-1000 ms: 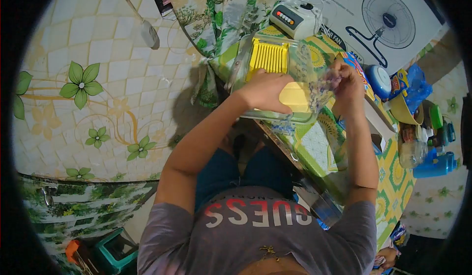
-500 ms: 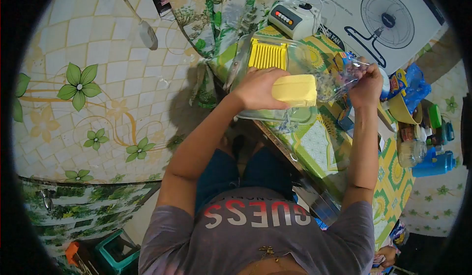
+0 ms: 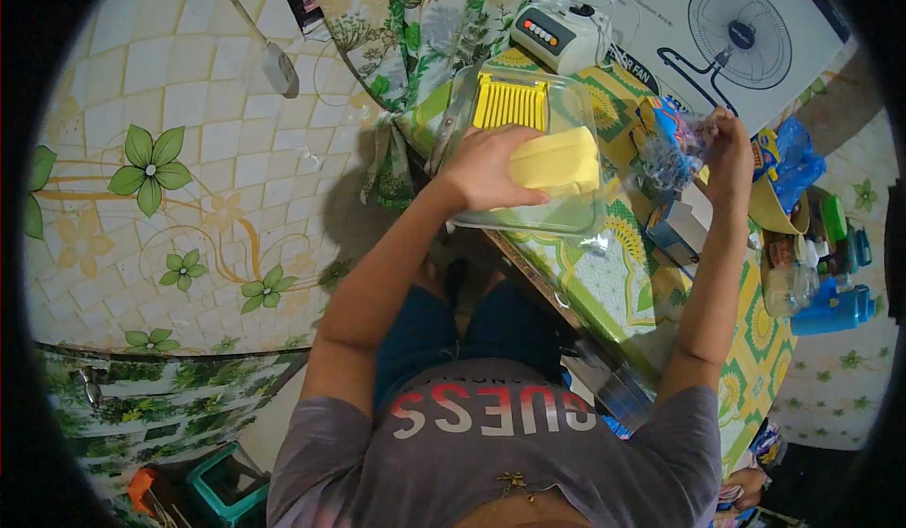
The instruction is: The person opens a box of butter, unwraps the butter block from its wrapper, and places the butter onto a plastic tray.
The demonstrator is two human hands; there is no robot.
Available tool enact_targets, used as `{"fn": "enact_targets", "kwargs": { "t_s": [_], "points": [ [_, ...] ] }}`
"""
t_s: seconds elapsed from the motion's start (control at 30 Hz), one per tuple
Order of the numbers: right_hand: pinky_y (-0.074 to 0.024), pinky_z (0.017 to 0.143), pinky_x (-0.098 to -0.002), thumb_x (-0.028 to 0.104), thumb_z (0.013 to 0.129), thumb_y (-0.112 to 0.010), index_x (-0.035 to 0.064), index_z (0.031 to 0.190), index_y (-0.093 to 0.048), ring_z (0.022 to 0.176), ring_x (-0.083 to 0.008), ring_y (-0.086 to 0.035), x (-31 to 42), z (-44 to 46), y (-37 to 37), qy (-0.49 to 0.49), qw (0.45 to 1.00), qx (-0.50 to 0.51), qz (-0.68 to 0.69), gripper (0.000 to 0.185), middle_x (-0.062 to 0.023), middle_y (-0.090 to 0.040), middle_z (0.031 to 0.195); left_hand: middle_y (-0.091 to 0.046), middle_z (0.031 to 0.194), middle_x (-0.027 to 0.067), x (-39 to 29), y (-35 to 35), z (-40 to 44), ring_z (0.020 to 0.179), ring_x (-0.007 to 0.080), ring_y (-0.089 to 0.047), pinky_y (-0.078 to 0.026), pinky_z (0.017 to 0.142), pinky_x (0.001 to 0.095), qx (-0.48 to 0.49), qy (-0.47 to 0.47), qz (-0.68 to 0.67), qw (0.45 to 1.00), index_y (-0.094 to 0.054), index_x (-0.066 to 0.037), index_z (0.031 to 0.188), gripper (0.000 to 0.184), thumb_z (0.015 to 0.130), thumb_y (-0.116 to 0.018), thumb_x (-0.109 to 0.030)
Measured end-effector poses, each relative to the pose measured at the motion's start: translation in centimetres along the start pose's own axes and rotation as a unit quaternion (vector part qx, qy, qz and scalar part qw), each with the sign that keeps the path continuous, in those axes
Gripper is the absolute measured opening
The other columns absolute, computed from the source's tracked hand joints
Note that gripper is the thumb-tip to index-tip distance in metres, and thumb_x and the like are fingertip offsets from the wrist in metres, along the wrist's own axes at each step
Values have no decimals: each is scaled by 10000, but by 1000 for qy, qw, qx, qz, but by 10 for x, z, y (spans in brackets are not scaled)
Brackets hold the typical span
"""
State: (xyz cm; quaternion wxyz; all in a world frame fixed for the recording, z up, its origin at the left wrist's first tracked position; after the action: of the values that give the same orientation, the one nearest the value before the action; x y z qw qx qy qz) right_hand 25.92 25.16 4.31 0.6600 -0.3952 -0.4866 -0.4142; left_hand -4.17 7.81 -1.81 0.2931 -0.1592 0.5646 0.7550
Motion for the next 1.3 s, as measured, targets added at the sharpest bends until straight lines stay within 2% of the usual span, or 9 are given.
{"fn": "enact_targets", "kwargs": {
  "t_s": [0.1, 0.23, 0.5, 0.73, 0.83, 0.93, 1.03, 1.17, 1.3],
  "points": [
    [-479, 710, -331, 205, 927, -458, 101, 878, -552, 810, -153, -548, 28, -26, -14, 51, 988, -147, -21, 148, -26, -516, 826, -645, 1179, 157, 0, 4, -2, 1102, 320, -600, -427, 1007, 415, -3, 20, -25, 999, -594, -48, 1245, 791, 610, -854, -440],
    [-495, 823, -416, 218, 938, -501, 84, 927, -581, 927, -175, -564, 44, -20, 20, 213, 966, -116, 86, 156, -39, -566, 913, -645, 1180, 144, -4, 5, -3, 1110, 321, -594, -423, 1010, 411, 0, 25, 6, 1000, -596, -61, 1247, 777, 616, -847, -437],
    [-497, 887, -498, 172, 938, -480, 54, 1045, -582, 944, -204, -578, 92, -53, 44, 311, 942, -78, 97, 189, -63, -584, 974, -637, 1181, 103, -20, -18, 6, 1138, 255, -578, -351, 976, 406, 68, -34, 84, 994, -573, -102, 1267, 734, 653, -775, -450],
    [-489, 910, -497, 181, 934, -483, 51, 1061, -574, 990, -223, -565, 87, -83, 8, 205, 962, 12, 182, 203, -56, -563, 943, -653, 1077, 86, -19, -44, 10, 1074, 256, -606, -351, 895, 448, 49, -62, 154, 985, -608, -144, 1174, 585, 658, -739, -388],
    [-498, 901, -493, 184, 928, -497, 57, 1036, -563, 993, -245, -568, 75, -88, -7, 181, 964, 30, 194, 180, -55, -536, 901, -598, 1243, 137, -17, -45, 12, 1178, 283, -564, -332, 980, 488, 133, -5, 164, 978, -517, -139, 1330, 783, 656, -758, -456],
    [-510, 842, -431, 185, 929, -502, 71, 1015, -555, 971, -248, -588, 70, -96, -44, 151, 954, 75, 247, 152, -52, -541, 913, -496, 1403, 178, -31, -32, 3, 1292, 315, -484, -285, 1100, 489, 16, -66, 202, 977, -375, -95, 1463, 1018, 643, -783, -539],
    [-506, 780, -395, 182, 956, -491, 71, 1052, -536, 974, -236, -597, 64, -101, -63, 140, 952, 77, 260, 154, -53, -552, 904, -280, 1548, 207, -43, -14, 5, 1380, 348, -373, -198, 1171, 473, 55, -72, -3, 996, -165, -91, 1543, 1207, 628, -823, -523],
    [-484, 853, -367, 174, 1003, -473, 52, 1076, -531, 987, -211, -594, 56, -108, -92, 143, 955, 90, 245, 154, -75, -602, 1015, -444, 1435, 157, -72, -24, -14, 1286, 282, -486, -400, 1074, 415, 76, -77, -353, 929, -287, -50, 1469, 861, 771, -770, -188],
    [-424, 979, -374, 173, 978, -526, 36, 1160, -565, 1088, -267, -561, 34, -118, -111, 240, 950, 146, -132, 231, -127, -601, 1105, -560, 1290, 99, -71, -37, -21, 1153, 220, -585, -518, 946, 349, 39, -25, -590, 806, -407, -33, 1352, 507, 881, -580, 40]
  ]
}}
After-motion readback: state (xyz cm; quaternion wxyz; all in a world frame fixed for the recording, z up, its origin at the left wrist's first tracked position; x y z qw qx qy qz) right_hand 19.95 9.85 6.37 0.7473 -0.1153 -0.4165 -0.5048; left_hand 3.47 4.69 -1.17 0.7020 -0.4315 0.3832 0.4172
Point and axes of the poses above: each hand's wrist, its own z-axis towards the middle knuckle, its own y-axis out of the back of the hand, x = y × z, the point moved 4 cm from there along z, towards the middle knuckle
